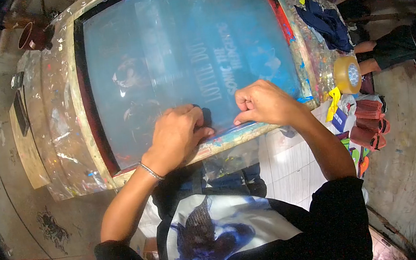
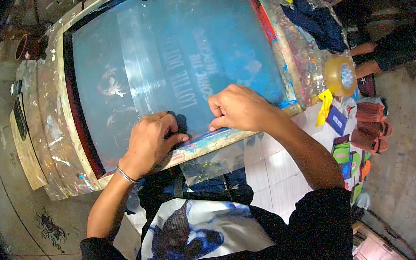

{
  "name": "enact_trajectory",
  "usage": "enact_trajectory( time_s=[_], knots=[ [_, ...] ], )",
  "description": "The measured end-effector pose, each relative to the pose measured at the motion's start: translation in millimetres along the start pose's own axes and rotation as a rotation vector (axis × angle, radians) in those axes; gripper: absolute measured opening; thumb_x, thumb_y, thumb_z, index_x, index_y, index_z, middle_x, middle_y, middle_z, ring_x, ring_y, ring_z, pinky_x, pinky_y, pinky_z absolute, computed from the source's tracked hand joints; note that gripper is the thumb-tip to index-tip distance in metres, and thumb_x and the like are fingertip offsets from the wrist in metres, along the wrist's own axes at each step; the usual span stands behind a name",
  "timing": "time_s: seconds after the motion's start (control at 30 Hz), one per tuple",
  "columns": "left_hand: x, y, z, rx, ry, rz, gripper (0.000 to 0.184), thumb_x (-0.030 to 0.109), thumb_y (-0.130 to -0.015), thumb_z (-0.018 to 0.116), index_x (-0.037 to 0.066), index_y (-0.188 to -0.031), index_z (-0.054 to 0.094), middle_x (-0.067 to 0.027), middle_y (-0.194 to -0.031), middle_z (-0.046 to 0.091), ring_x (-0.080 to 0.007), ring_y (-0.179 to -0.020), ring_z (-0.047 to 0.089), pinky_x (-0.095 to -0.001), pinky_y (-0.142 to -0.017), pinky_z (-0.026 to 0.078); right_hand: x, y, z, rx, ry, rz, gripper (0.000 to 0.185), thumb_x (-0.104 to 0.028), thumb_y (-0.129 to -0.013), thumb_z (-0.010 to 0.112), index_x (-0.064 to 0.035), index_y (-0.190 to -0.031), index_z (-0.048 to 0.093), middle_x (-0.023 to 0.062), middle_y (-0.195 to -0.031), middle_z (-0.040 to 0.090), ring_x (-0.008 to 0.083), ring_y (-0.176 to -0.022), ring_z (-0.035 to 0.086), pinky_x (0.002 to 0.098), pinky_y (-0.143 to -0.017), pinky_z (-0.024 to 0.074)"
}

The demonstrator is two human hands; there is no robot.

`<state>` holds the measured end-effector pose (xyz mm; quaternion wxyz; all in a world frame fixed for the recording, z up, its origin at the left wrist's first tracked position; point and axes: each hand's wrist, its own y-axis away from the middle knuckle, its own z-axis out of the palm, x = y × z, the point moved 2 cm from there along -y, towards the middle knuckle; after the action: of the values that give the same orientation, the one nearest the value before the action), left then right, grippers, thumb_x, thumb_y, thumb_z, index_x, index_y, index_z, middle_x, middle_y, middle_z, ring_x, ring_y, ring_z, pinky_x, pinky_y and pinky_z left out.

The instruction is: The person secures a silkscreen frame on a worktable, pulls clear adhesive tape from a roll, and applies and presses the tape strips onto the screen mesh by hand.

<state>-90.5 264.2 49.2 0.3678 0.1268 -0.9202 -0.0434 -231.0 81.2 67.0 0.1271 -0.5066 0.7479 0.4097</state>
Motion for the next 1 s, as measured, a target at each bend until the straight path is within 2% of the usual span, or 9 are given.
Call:
enact_trajectory(
  time_s=[0.17, 0.23, 0.37, 0.43, 0.53, 0.63, 0.7, 0.83, 1.0],
  knots=[
    [-0.5, -1.0, -0.5, 0.039, -0.022, 0.016, 0.032, 0.029, -0.076, 0.079, 0.003, -0.076, 0.060, -0.0131, -0.080, 0.062, -0.0362, -0.076, 0.061, -0.0451, -0.067, 0.048, 6.1, -3.5, 6.8, 0.012, 0.020, 0.009, 0.035, -0.029, -0.072, 0.083, -0.0024, -0.073, 0.061, 0.0156, -0.065, 0.062, 0.0349, -0.065, 0.062, 0.0454, -0.061, 0.0452],
    [0.1, -1.7, -0.3, 0.050, -0.040, 0.028, 0.031, 0.028, -0.076, 0.079, 0.004, -0.077, 0.060, -0.0127, -0.081, 0.062, -0.0362, -0.077, 0.061, -0.0451, -0.069, 0.049, 7.4, -3.3, 7.9, 0.093, 0.016, -0.050, 0.037, -0.025, -0.070, 0.086, -0.0026, -0.068, 0.057, 0.0126, -0.059, 0.056, 0.0288, -0.053, 0.052, 0.0409, -0.053, 0.0395],
    [2.3, -1.6, -0.3, 0.032, -0.055, 0.019, 0.027, 0.025, -0.077, 0.078, 0.004, -0.081, 0.062, -0.0131, -0.085, 0.063, -0.0360, -0.079, 0.062, -0.0445, -0.072, 0.049, 4.3, -3.1, 5.2, 0.069, 0.027, -0.024, 0.034, -0.023, -0.071, 0.085, -0.0026, -0.070, 0.058, 0.0118, -0.059, 0.056, 0.0280, -0.055, 0.053, 0.0408, -0.053, 0.0397],
    [2.5, 0.6, 0.5, 0.032, -0.054, 0.012, 0.025, 0.024, -0.077, 0.078, 0.004, -0.083, 0.064, -0.0133, -0.087, 0.063, -0.0358, -0.081, 0.062, -0.0441, -0.073, 0.050, -1.1, -0.3, 0.0, -0.020, 0.042, -0.035, 0.031, -0.027, -0.075, 0.079, -0.0019, -0.075, 0.061, 0.0158, -0.069, 0.063, 0.0344, -0.069, 0.063, 0.0449, -0.062, 0.0450],
    [0.1, 6.1, 1.5, 0.096, 0.029, 0.110, 0.024, 0.020, -0.078, 0.077, 0.005, -0.094, 0.068, -0.0129, -0.091, 0.063, -0.0351, -0.084, 0.062, -0.0439, -0.076, 0.050, 4.3, 7.1, -0.3, 0.000, -0.104, -0.122, 0.022, -0.021, -0.080, 0.074, -0.0005, -0.080, 0.064, 0.0156, -0.074, 0.065, 0.0325, -0.071, 0.064, 0.0426, -0.063, 0.0462],
    [2.3, 6.8, -3.0, 0.007, 0.087, 0.182, 0.026, 0.018, -0.083, 0.073, 0.004, -0.105, 0.069, -0.0142, -0.095, 0.064, -0.0346, -0.092, 0.062, -0.0425, -0.082, 0.051, 6.3, 12.5, -0.4, -0.026, -0.180, -0.229, 0.017, -0.014, -0.083, 0.068, 0.0003, -0.092, 0.068, 0.0150, -0.080, 0.066, 0.0313, -0.073, 0.064, 0.0398, -0.065, 0.0482],
    [8.8, 12.0, -2.2, -0.118, 0.330, 0.300, 0.028, 0.016, -0.088, 0.068, 0.001, -0.112, 0.067, -0.0167, -0.099, 0.063, -0.0347, -0.098, 0.061, -0.0410, -0.086, 0.051, 9.2, 16.4, 0.8, -0.062, -0.211, -0.253, 0.019, -0.012, -0.084, 0.066, 0.0000, -0.098, 0.068, 0.0152, -0.085, 0.066, 0.0312, -0.078, 0.065, 0.0392, -0.070, 0.0491],
    [25.3, 30.4, -9.6, -0.115, 0.252, 0.224, 0.034, 0.021, -0.089, 0.065, -0.001, -0.116, 0.064, -0.0167, -0.105, 0.061, -0.0348, -0.098, 0.060, -0.0425, -0.086, 0.050, 2.2, 36.1, 3.1, -0.051, -0.106, -0.355, 0.027, -0.012, -0.088, 0.061, -0.0012, -0.112, 0.066, 0.0150, -0.102, 0.067, 0.0314, -0.095, 0.064, 0.0394, -0.085, 0.0486],
    [22.8, 34.3, -15.5, -0.050, 0.279, 0.176, 0.045, 0.026, -0.090, 0.066, -0.003, -0.124, 0.056, -0.0217, -0.115, 0.061, -0.0391, -0.106, 0.059, -0.0444, -0.090, 0.050, -4.0, 43.7, -7.5, -0.022, -0.080, -0.293, 0.032, -0.013, -0.090, 0.063, -0.0005, -0.119, 0.062, 0.0167, -0.106, 0.068, 0.0328, -0.097, 0.066, 0.0400, -0.086, 0.0497]
  ],
)
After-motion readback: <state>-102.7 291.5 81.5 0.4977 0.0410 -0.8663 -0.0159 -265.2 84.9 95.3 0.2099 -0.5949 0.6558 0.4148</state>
